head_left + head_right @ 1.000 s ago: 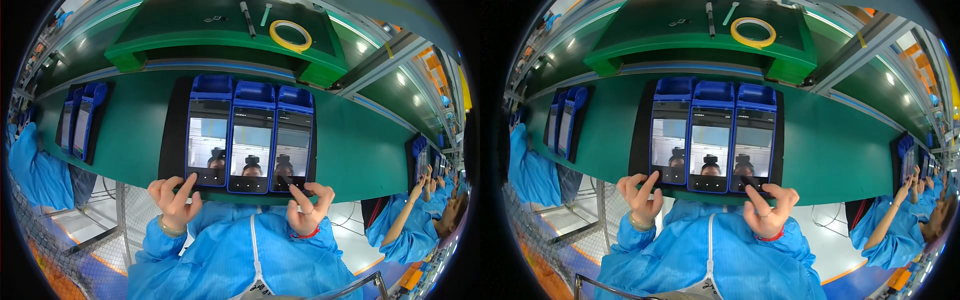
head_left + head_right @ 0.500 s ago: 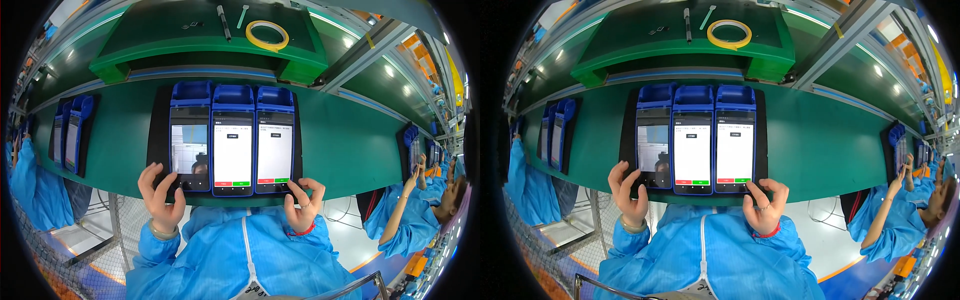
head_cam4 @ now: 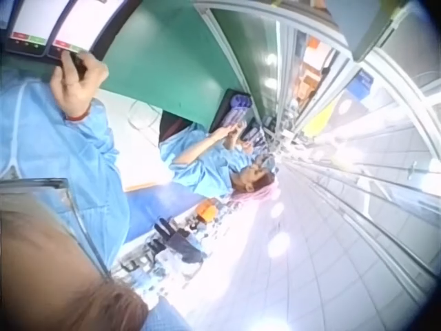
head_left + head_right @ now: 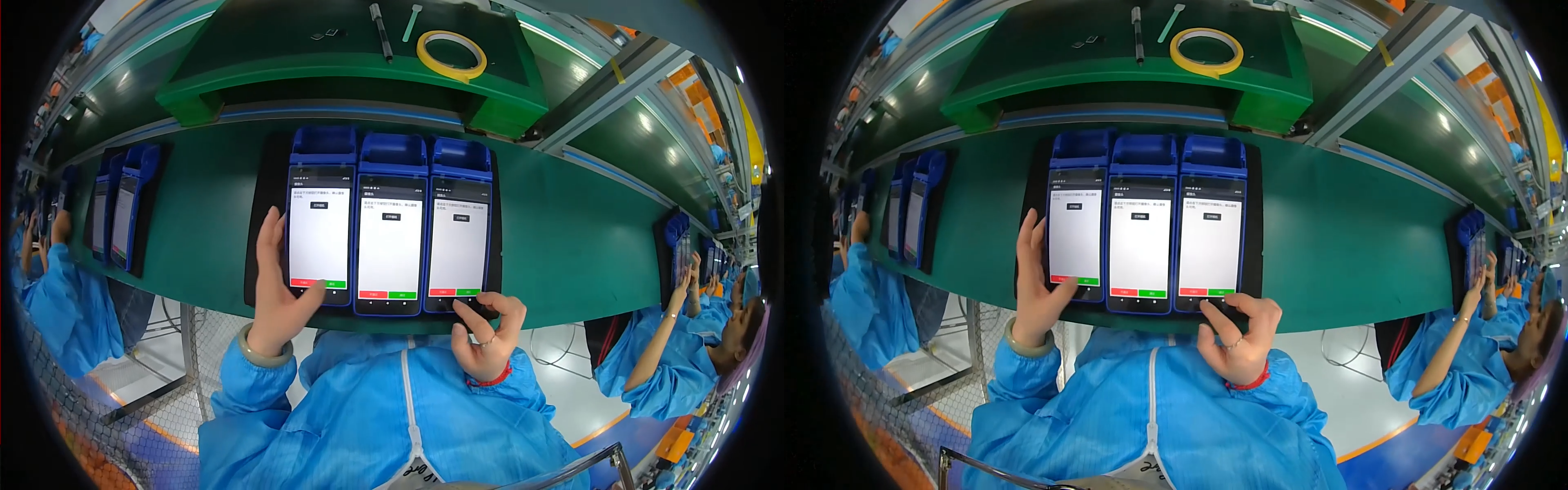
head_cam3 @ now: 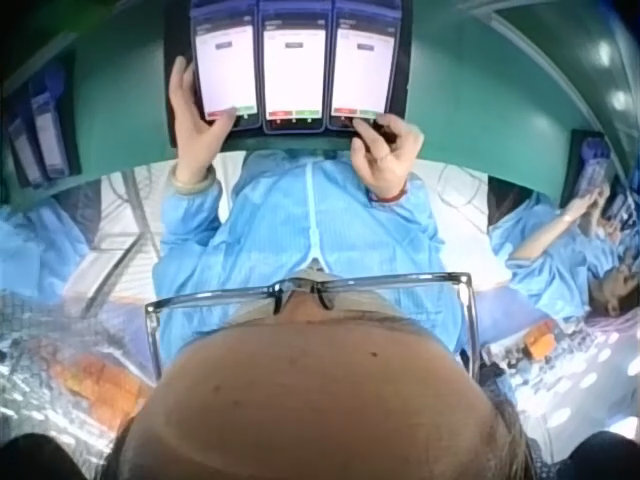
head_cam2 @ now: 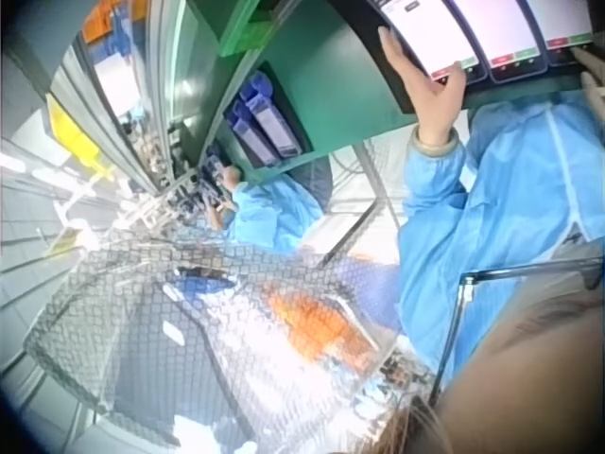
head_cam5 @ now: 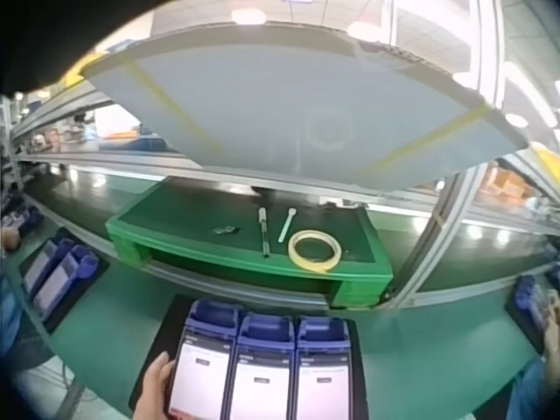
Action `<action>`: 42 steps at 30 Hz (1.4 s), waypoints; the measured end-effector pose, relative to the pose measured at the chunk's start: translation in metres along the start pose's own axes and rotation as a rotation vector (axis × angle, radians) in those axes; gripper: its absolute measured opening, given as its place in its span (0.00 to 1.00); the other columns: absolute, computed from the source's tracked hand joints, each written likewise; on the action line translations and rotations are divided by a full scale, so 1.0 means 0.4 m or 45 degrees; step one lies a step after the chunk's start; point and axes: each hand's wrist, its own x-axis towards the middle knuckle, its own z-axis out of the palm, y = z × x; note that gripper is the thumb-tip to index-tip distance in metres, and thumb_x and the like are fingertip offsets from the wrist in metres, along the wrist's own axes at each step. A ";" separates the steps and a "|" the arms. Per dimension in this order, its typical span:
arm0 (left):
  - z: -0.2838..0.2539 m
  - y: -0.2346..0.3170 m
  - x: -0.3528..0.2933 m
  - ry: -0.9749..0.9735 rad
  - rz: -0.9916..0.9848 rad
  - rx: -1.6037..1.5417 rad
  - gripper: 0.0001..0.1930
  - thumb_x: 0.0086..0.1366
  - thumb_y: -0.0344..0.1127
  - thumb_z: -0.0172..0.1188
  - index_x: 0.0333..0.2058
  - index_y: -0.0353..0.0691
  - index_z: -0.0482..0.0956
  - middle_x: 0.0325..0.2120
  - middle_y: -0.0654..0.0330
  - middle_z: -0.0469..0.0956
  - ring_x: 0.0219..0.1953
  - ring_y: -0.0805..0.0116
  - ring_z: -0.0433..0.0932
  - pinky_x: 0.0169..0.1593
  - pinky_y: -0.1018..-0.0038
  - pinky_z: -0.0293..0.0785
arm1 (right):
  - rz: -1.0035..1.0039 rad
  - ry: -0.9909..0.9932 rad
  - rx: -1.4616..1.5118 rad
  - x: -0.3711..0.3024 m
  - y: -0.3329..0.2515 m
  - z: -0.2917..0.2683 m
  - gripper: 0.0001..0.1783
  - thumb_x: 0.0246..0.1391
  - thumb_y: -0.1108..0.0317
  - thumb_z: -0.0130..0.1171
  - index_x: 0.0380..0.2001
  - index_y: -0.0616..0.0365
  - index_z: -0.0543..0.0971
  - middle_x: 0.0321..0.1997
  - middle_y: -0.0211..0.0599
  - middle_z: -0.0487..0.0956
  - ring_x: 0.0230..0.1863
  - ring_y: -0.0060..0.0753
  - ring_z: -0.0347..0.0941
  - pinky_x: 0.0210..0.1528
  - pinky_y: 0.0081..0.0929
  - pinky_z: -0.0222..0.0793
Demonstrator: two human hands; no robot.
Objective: The person tests handheld payment devices on a work mat, tapping their touchscreens to complete diagnostic checks and swapping out tested devices for new ones by hand.
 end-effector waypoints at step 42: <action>-0.047 0.002 0.011 -0.018 -0.137 -0.369 0.49 0.35 0.26 0.48 0.63 0.44 0.43 0.58 0.42 0.53 0.61 0.48 0.53 0.62 0.58 0.49 | 0.270 0.214 0.295 -0.009 0.070 0.043 0.25 0.39 0.79 0.56 0.46 0.64 0.70 0.46 0.48 0.68 0.45 0.43 0.68 0.48 0.29 0.64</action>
